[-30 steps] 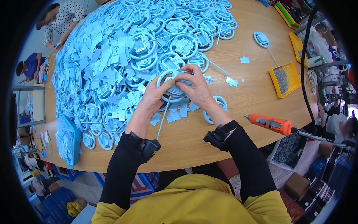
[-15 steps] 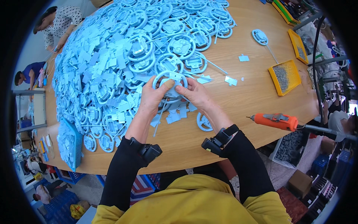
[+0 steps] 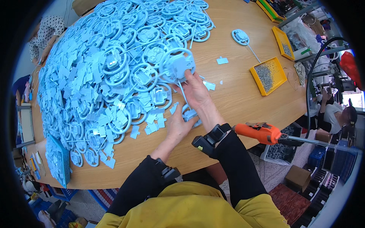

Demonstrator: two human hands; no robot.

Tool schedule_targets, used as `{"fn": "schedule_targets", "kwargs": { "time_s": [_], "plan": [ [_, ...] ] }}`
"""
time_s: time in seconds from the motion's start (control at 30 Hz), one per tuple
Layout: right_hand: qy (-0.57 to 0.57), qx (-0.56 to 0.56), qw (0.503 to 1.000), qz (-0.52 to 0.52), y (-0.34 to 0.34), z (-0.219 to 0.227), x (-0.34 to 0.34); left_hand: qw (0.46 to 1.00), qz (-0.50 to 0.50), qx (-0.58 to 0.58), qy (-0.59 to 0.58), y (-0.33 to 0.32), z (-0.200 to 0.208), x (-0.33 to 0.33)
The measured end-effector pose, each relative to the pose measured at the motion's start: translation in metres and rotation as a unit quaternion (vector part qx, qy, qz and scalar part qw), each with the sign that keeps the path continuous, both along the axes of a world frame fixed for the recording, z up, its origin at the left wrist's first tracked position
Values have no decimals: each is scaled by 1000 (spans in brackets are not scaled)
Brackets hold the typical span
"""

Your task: Assembling and sorting blue plastic fan components in a manufacturing workshop.

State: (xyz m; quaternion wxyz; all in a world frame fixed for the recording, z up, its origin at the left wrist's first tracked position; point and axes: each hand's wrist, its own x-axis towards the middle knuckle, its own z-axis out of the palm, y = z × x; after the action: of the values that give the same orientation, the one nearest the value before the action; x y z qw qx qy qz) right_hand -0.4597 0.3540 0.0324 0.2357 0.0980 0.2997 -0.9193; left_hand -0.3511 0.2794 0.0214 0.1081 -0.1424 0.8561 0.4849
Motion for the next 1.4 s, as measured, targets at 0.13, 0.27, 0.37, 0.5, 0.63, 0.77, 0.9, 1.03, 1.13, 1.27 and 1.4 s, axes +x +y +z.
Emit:
{"fn": "schedule_targets", "kwargs": {
  "time_s": [0.13, 0.27, 0.37, 0.5, 0.63, 0.77, 0.9, 1.03, 1.13, 1.27, 1.4],
  "plan": [
    [32, 136, 968, -211, 94, -57, -73, 987, -74, 120, -80, -6, 3, 3],
    [-138, 118, 922, -341, 138, -52, -123, 975, -89, 181, -90, -48, 19, 19],
    [107, 733, 666, -83, 169, -57, -142, 929, 7, 354, -110, -72, 28, 29],
    [339, 858, 375, 91, 164, -61, -143, 804, 130, 568, -117, -103, 37, 31],
    [291, 844, 439, 104, 177, -75, -136, 791, 153, 591, -40, -112, 28, 15],
    [200, 791, 573, 82, 176, -79, -110, 768, 169, 615, -56, -110, 26, -9],
    [289, 638, 714, -3, 96, -30, -47, 782, 143, 598, -97, -121, 24, -17],
    [585, 567, 580, -4, -9, 49, 41, 794, 148, 579, -109, -124, 32, -17],
    [618, 569, 542, 8, -13, 47, 53, 783, 138, 598, -100, -122, 36, -15],
    [640, 537, 550, 6, -15, 42, 54, 783, 141, 600, -84, -123, 41, -6],
    [627, 529, 570, 37, -20, 44, 55, 792, 162, 585, -67, -131, 38, 3]
  ]
}}
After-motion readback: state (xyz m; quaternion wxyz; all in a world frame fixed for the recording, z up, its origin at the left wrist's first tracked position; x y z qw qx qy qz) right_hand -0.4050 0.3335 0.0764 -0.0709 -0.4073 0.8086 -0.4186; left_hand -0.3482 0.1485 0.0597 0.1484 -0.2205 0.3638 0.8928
